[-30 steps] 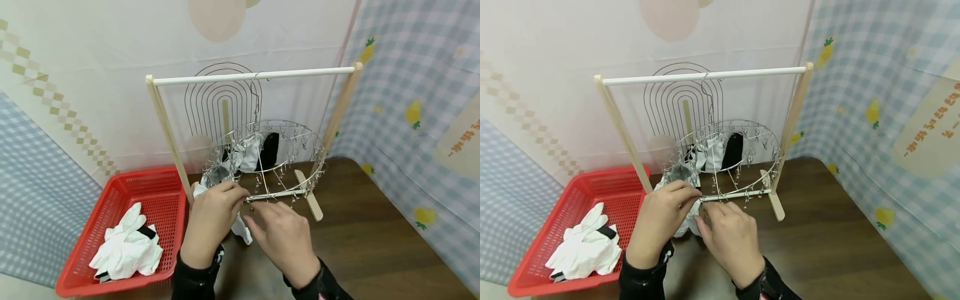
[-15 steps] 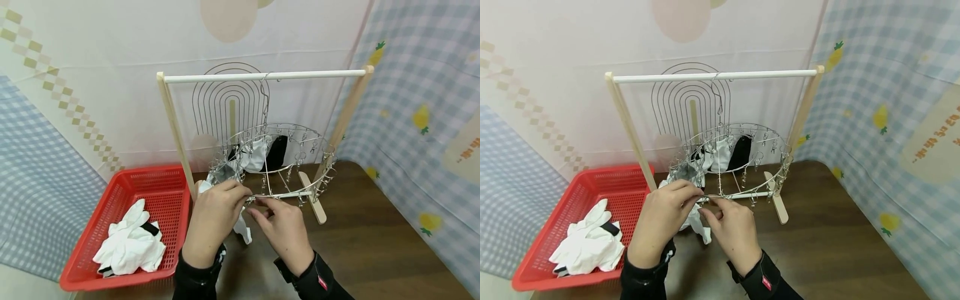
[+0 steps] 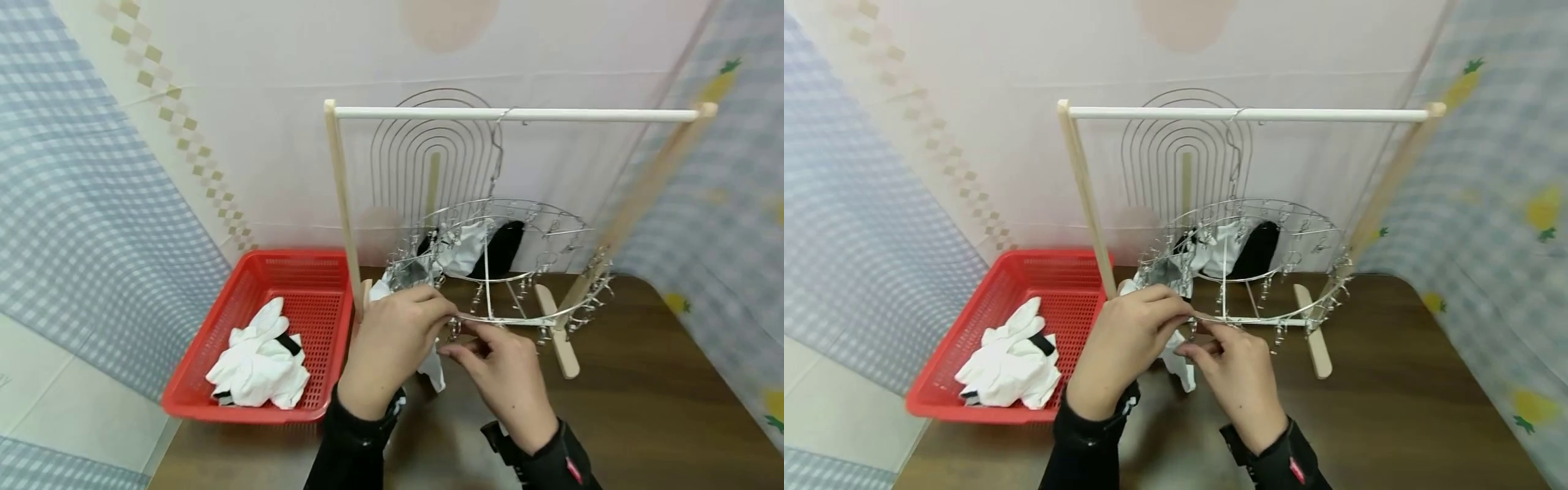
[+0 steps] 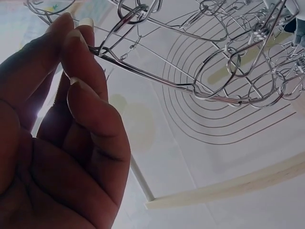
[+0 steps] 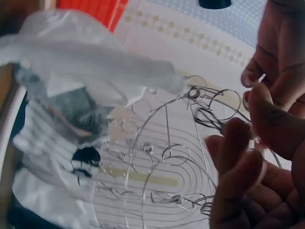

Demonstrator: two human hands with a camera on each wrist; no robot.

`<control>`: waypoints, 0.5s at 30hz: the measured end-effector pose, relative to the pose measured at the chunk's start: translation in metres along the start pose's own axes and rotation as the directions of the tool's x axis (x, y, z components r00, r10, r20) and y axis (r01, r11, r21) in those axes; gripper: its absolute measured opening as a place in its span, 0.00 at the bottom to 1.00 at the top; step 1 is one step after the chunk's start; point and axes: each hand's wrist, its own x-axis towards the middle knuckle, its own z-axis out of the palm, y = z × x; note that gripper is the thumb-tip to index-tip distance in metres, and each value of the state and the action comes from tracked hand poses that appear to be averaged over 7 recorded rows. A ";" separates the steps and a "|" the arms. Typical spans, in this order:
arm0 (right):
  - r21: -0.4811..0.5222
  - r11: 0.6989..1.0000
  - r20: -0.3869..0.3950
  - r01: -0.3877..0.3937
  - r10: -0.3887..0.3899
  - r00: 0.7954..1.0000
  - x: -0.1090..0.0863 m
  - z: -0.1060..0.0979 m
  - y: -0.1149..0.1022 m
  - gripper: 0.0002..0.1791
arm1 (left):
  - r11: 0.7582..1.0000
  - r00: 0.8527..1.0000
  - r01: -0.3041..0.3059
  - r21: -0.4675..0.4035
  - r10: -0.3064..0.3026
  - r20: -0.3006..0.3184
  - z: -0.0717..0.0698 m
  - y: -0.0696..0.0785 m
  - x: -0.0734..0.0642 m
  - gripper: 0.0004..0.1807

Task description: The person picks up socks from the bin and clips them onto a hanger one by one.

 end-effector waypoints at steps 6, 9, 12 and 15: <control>0.089 0.990 0.126 -0.111 0.099 0.987 0.003 -0.012 0.005 0.18 | 1.000 1.000 0.003 -0.030 -0.003 0.010 0.003 0.005 0.005 0.03; 0.094 0.993 0.120 -0.078 0.066 0.991 0.003 -0.010 0.007 0.14 | 1.000 1.000 0.003 -0.029 -0.002 0.015 0.003 0.004 0.003 0.03; 0.082 0.996 0.093 -0.039 0.031 0.995 0.002 -0.006 0.008 0.11 | 1.000 1.000 0.000 -0.031 0.001 0.021 0.003 0.003 0.002 0.03; 0.078 0.997 0.065 -0.006 0.001 0.998 -0.001 -0.004 0.008 0.10 | 0.999 0.999 -0.016 -0.031 0.017 0.038 0.000 0.002 -0.001 0.05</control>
